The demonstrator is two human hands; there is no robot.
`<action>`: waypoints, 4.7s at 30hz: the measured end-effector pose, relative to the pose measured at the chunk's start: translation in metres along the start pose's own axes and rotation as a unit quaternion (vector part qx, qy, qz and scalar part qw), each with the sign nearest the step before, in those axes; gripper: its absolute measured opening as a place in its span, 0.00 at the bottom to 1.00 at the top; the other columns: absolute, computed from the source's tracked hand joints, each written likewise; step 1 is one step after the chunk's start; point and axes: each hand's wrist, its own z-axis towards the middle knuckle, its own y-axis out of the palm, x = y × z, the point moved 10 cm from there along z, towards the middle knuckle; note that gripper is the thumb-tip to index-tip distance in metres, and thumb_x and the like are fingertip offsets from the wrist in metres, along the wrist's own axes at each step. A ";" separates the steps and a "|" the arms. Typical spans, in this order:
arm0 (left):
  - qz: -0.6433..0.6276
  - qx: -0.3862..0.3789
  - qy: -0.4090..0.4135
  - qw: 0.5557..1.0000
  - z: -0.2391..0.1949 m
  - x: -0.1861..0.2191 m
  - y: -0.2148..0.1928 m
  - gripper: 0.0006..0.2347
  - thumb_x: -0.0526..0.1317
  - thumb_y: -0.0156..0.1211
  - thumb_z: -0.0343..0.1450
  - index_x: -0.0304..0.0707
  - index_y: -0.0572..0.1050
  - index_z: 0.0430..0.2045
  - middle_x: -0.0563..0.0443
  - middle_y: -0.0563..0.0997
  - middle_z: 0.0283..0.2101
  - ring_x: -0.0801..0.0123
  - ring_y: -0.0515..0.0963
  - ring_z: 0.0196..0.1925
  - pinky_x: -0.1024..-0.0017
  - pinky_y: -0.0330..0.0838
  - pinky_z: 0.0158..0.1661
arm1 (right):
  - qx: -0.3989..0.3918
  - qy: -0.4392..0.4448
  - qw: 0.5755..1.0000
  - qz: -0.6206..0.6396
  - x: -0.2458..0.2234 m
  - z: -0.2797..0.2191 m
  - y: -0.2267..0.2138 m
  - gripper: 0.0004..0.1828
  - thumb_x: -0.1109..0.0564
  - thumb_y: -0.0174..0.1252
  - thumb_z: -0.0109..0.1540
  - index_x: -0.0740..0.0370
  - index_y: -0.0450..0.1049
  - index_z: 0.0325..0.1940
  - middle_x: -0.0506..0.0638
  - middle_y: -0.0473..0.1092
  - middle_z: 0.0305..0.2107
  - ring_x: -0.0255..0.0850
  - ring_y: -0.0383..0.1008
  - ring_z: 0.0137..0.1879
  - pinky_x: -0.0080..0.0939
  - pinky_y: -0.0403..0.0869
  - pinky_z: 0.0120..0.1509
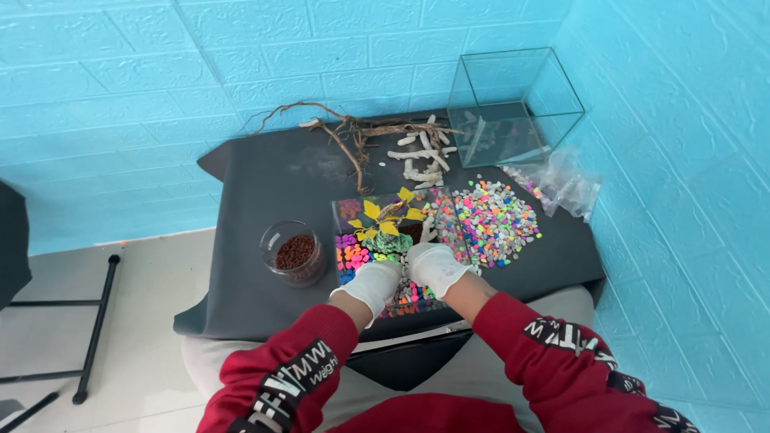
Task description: The person is decorating a small glass aquarium by carefully placing colorful beads around a small plant inside the tank.
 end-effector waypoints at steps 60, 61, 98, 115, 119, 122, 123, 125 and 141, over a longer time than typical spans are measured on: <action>-0.574 0.159 -0.066 0.801 -0.098 0.045 -0.176 0.08 0.45 0.62 0.70 0.51 0.82 0.40 0.55 0.85 0.34 0.70 0.85 0.39 0.71 0.79 0.40 | 0.500 0.048 0.800 0.328 0.021 -0.224 -0.195 0.10 0.56 0.72 0.57 0.49 0.83 0.43 0.44 0.76 0.38 0.42 0.79 0.47 0.36 0.80 0.47; -0.573 0.158 -0.065 0.802 -0.094 0.050 -0.177 0.08 0.45 0.62 0.70 0.51 0.82 0.40 0.55 0.85 0.34 0.70 0.85 0.39 0.71 0.79 0.40 | 0.501 0.050 0.799 0.328 0.014 -0.223 -0.196 0.10 0.56 0.72 0.57 0.49 0.83 0.43 0.44 0.76 0.38 0.42 0.79 0.47 0.36 0.80 0.47; -0.021 -0.144 0.118 0.982 0.084 0.055 0.067 0.17 0.49 0.71 0.56 0.36 0.83 0.30 0.44 0.85 0.31 0.52 0.86 0.40 0.61 0.81 0.37 | 0.454 0.230 0.748 0.426 0.137 -0.165 -0.027 0.19 0.64 0.58 0.65 0.48 0.66 0.57 0.43 0.69 0.44 0.44 0.75 0.50 0.47 0.70 0.60; 0.000 -0.365 -0.130 0.922 0.022 0.066 -0.070 0.32 0.66 0.51 0.67 0.41 0.75 0.56 0.39 0.79 0.57 0.60 0.76 0.62 0.60 0.71 0.59 | 0.462 0.155 0.809 0.328 0.138 -0.151 -0.076 0.18 0.65 0.60 0.63 0.50 0.71 0.55 0.45 0.70 0.41 0.44 0.78 0.47 0.47 0.76 0.55; -0.047 -0.280 -0.085 0.955 0.007 0.079 -0.124 0.28 0.63 0.51 0.70 0.39 0.77 0.51 0.40 0.80 0.56 0.55 0.77 0.61 0.59 0.74 0.56 | 0.444 0.117 0.858 0.228 0.145 -0.133 -0.077 0.18 0.62 0.62 0.61 0.46 0.74 0.53 0.43 0.73 0.39 0.46 0.79 0.43 0.47 0.79 0.48; -0.040 -0.347 -0.117 0.930 0.032 0.074 -0.088 0.30 0.65 0.49 0.69 0.41 0.74 0.56 0.40 0.78 0.58 0.57 0.75 0.62 0.62 0.71 0.58 | 0.403 0.112 0.893 0.165 0.146 -0.119 -0.059 0.14 0.56 0.65 0.59 0.42 0.76 0.47 0.40 0.73 0.34 0.42 0.79 0.41 0.45 0.79 0.47; -0.035 -0.388 -0.137 0.911 0.038 0.072 -0.074 0.32 0.66 0.49 0.69 0.42 0.73 0.58 0.40 0.77 0.60 0.59 0.74 0.63 0.63 0.69 0.59 | 0.373 0.108 0.912 0.129 0.144 -0.113 -0.049 0.12 0.53 0.66 0.58 0.38 0.76 0.44 0.37 0.72 0.32 0.39 0.78 0.41 0.43 0.78 0.47; -0.027 -0.428 -0.156 0.890 0.048 0.064 -0.048 0.34 0.67 0.48 0.68 0.43 0.71 0.61 0.40 0.76 0.61 0.60 0.73 0.64 0.65 0.68 0.60 | 0.367 0.107 0.915 0.128 0.148 -0.107 -0.038 0.11 0.51 0.66 0.57 0.37 0.77 0.43 0.36 0.73 0.33 0.39 0.78 0.42 0.42 0.78 0.47; -0.177 -0.038 -0.001 0.983 0.020 0.070 -0.135 0.14 0.52 0.47 0.71 0.43 0.71 0.25 0.27 0.82 0.42 0.50 0.84 0.33 0.59 0.81 0.31 | 0.415 0.109 0.888 -0.162 0.150 -0.080 0.009 0.07 0.38 0.58 0.59 0.34 0.72 0.37 0.35 0.68 0.30 0.37 0.74 0.38 0.41 0.71 0.41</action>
